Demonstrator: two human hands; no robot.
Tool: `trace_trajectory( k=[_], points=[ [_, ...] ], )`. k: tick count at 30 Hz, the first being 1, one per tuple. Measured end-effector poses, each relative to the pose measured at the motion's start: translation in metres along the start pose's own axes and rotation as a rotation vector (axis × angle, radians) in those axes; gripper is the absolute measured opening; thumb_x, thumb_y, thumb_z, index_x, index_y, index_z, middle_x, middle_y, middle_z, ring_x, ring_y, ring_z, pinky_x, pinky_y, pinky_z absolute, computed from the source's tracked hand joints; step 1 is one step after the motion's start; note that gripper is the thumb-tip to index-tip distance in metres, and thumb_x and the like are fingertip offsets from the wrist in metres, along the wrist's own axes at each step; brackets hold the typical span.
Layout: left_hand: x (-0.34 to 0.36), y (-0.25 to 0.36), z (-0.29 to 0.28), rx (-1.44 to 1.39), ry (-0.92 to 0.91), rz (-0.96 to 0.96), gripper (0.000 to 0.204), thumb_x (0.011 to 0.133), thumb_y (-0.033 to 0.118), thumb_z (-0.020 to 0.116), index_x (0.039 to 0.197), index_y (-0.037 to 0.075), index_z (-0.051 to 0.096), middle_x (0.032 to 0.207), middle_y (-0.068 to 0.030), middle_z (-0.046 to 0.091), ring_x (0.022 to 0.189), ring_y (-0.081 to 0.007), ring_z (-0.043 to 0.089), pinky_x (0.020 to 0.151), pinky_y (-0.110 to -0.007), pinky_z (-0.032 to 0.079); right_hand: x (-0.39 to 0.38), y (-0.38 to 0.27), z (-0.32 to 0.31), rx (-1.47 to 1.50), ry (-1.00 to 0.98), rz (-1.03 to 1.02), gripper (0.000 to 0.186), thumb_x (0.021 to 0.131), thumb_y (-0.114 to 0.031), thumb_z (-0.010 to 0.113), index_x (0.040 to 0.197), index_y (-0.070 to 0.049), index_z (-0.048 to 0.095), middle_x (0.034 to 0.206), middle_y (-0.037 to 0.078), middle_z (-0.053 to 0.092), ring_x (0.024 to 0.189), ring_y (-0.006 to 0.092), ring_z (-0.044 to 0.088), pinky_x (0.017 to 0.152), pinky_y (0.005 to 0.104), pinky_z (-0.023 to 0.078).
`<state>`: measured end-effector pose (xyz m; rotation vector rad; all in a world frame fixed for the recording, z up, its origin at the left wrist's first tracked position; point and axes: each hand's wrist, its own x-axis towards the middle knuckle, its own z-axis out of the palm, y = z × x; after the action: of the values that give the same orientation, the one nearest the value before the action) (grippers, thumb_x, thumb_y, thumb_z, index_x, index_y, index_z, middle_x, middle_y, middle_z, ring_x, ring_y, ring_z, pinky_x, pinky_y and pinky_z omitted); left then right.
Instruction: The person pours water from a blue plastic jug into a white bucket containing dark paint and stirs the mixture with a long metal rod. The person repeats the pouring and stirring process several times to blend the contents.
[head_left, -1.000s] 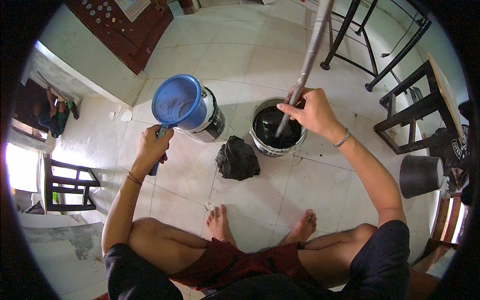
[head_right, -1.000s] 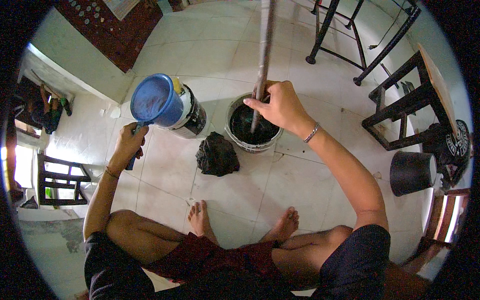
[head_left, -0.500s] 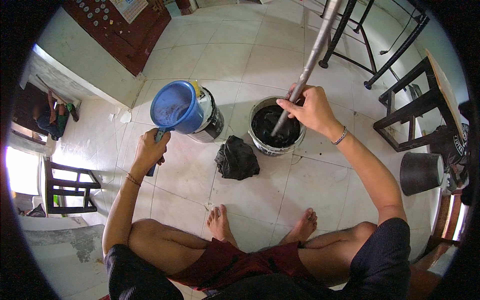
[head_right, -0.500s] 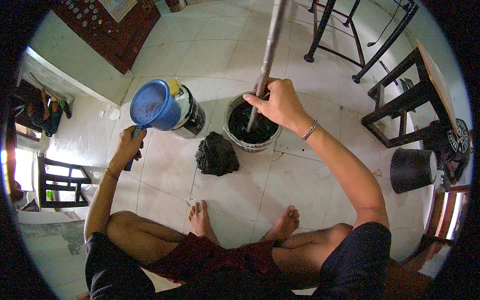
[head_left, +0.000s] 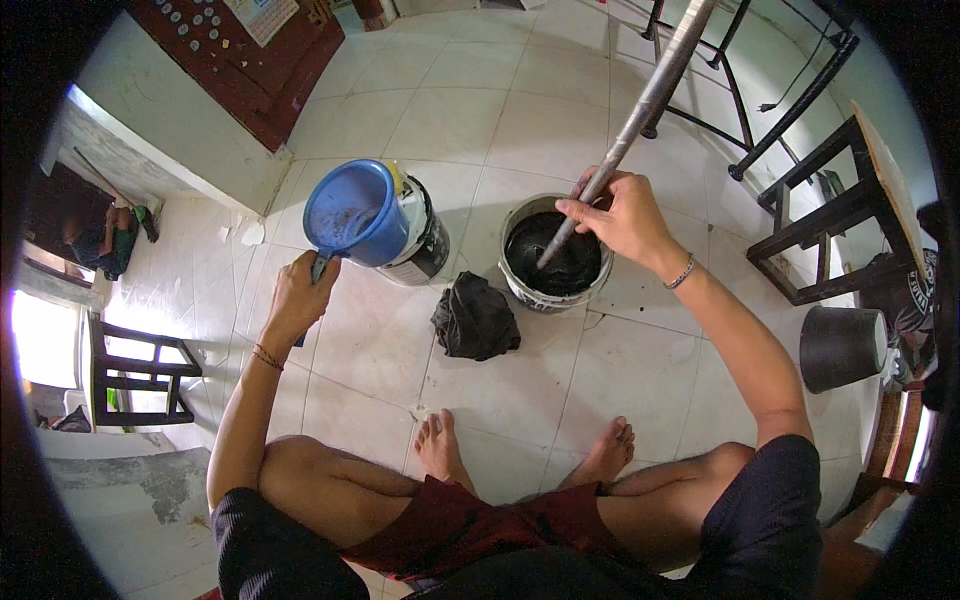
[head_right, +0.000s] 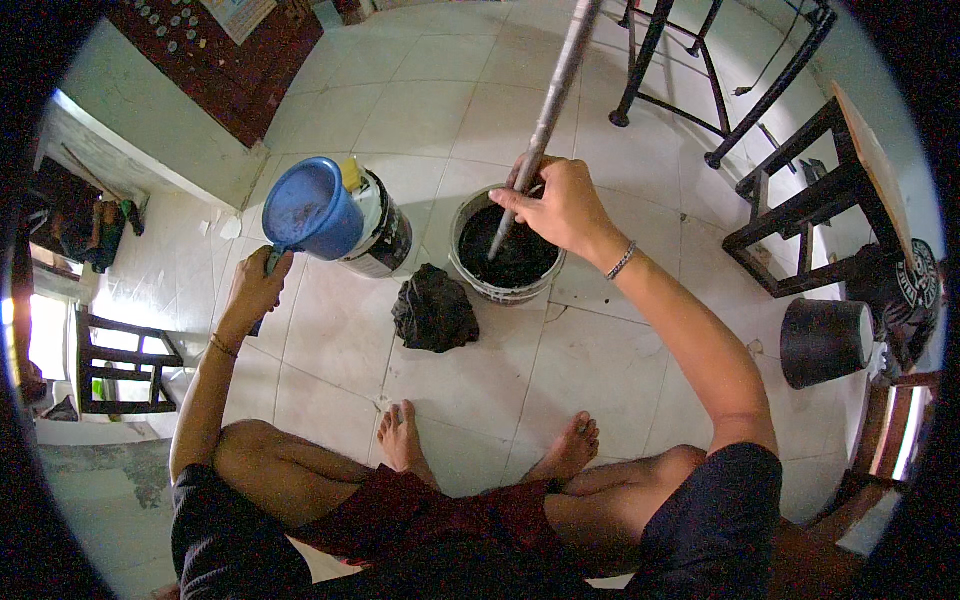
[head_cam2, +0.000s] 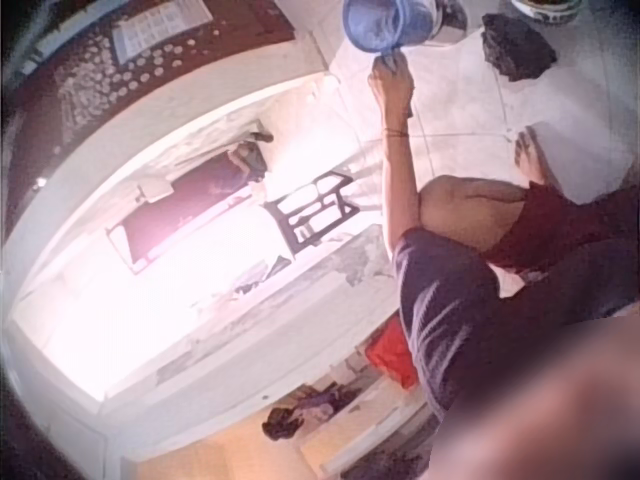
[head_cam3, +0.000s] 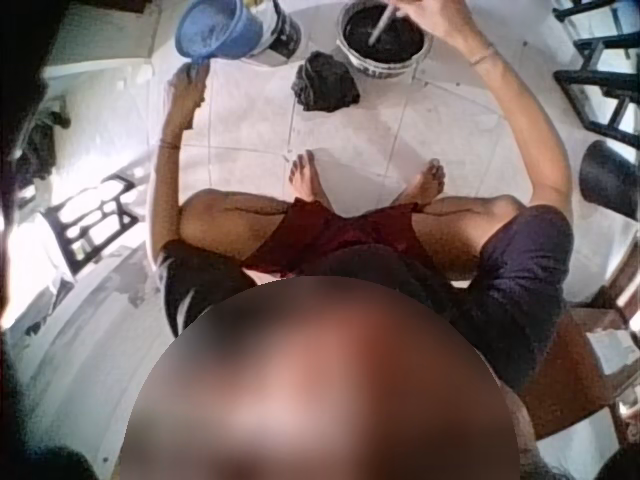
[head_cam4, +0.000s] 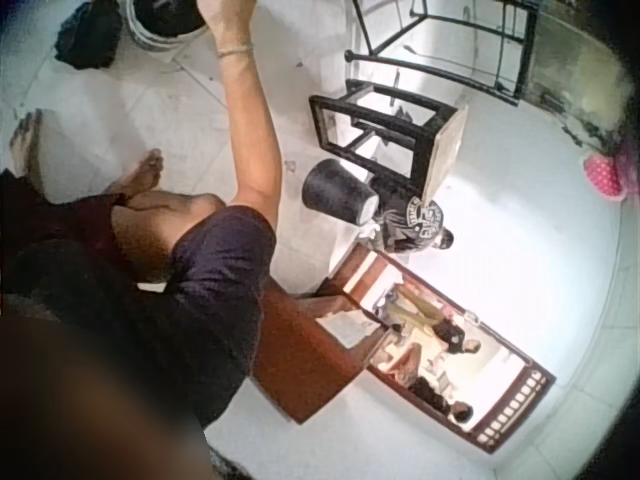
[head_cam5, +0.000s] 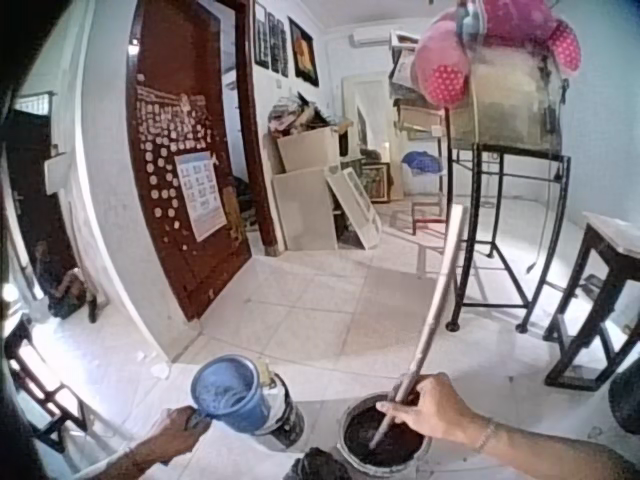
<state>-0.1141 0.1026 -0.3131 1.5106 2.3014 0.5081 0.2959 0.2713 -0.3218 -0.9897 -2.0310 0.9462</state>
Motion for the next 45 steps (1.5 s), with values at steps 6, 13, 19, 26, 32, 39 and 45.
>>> trace_trajectory(
  k=[6,13,19,26,32,39,45],
  points=[
    [0.002,-0.006,0.006,0.006,0.048,0.045,0.045,0.099,0.038,0.062,0.085,-0.005,0.064,0.057,-0.0178,0.06,0.048,-0.0288,0.064,0.054,-0.042,0.051,-0.001,0.0,-0.007,-0.363,0.029,-0.258,0.026,0.088,-0.02,0.08,0.081,0.003,0.069,0.069,0.018,0.069,0.06,0.0312,0.07,0.06,0.0379,0.054],
    [-0.001,0.005,0.002,-0.033,0.004,0.011,0.045,0.099,0.038,0.061,0.087,-0.005,0.064,0.057,-0.016,0.061,0.049,-0.0273,0.065,0.055,-0.042,0.053,-0.003,-0.002,0.002,-0.049,0.015,-0.076,0.024,0.09,-0.019,0.079,0.084,0.002,0.069,0.067,0.014,0.07,0.056,0.0232,0.067,0.056,0.0363,0.052],
    [-0.004,0.007,0.001,-0.026,0.006,0.007,0.044,0.099,0.038,0.061,0.088,-0.004,0.064,0.059,-0.0163,0.062,0.049,-0.0279,0.065,0.055,-0.042,0.053,-0.002,0.003,-0.002,-0.364,0.068,-0.378,0.027,0.09,-0.023,0.079,0.079,-0.001,0.067,0.064,0.016,0.067,0.055,0.0272,0.067,0.053,0.0387,0.05],
    [-0.003,0.007,0.002,-0.024,0.004,0.007,0.042,0.099,0.037,0.062,0.089,-0.004,0.065,0.06,-0.0172,0.063,0.05,-0.0286,0.066,0.055,-0.042,0.053,-0.008,-0.005,0.0,-0.054,-0.003,0.01,0.035,0.09,-0.025,0.078,0.073,-0.002,0.058,0.057,0.014,0.058,0.054,0.0356,0.062,0.053,0.0435,0.047],
    [-0.005,0.012,0.0,-0.032,0.004,0.023,0.042,0.099,0.036,0.062,0.089,-0.005,0.064,0.059,-0.0174,0.063,0.05,-0.0285,0.066,0.055,-0.042,0.053,-0.001,0.005,-0.004,-0.476,0.09,-0.389,0.038,0.09,-0.025,0.077,0.069,-0.001,0.056,0.055,0.013,0.057,0.052,0.0338,0.06,0.054,0.0434,0.048],
    [-0.005,0.015,-0.001,-0.01,-0.009,-0.007,0.043,0.1,0.036,0.062,0.088,-0.006,0.064,0.058,-0.0165,0.062,0.049,-0.0278,0.066,0.054,-0.042,0.053,-0.005,0.009,0.006,-0.182,-0.009,-0.144,0.039,0.095,-0.02,0.075,0.068,-0.001,0.053,0.052,0.009,0.061,0.048,0.0182,0.067,0.046,0.031,0.047],
    [-0.006,0.014,0.0,-0.045,-0.011,-0.018,0.044,0.1,0.037,0.061,0.088,-0.006,0.064,0.058,-0.0163,0.062,0.05,-0.0278,0.066,0.055,-0.042,0.053,0.0,0.012,0.01,-0.326,0.146,-0.355,0.041,0.096,-0.021,0.074,0.066,-0.001,0.053,0.053,0.009,0.062,0.047,0.0177,0.066,0.046,0.0309,0.047]
  ],
)
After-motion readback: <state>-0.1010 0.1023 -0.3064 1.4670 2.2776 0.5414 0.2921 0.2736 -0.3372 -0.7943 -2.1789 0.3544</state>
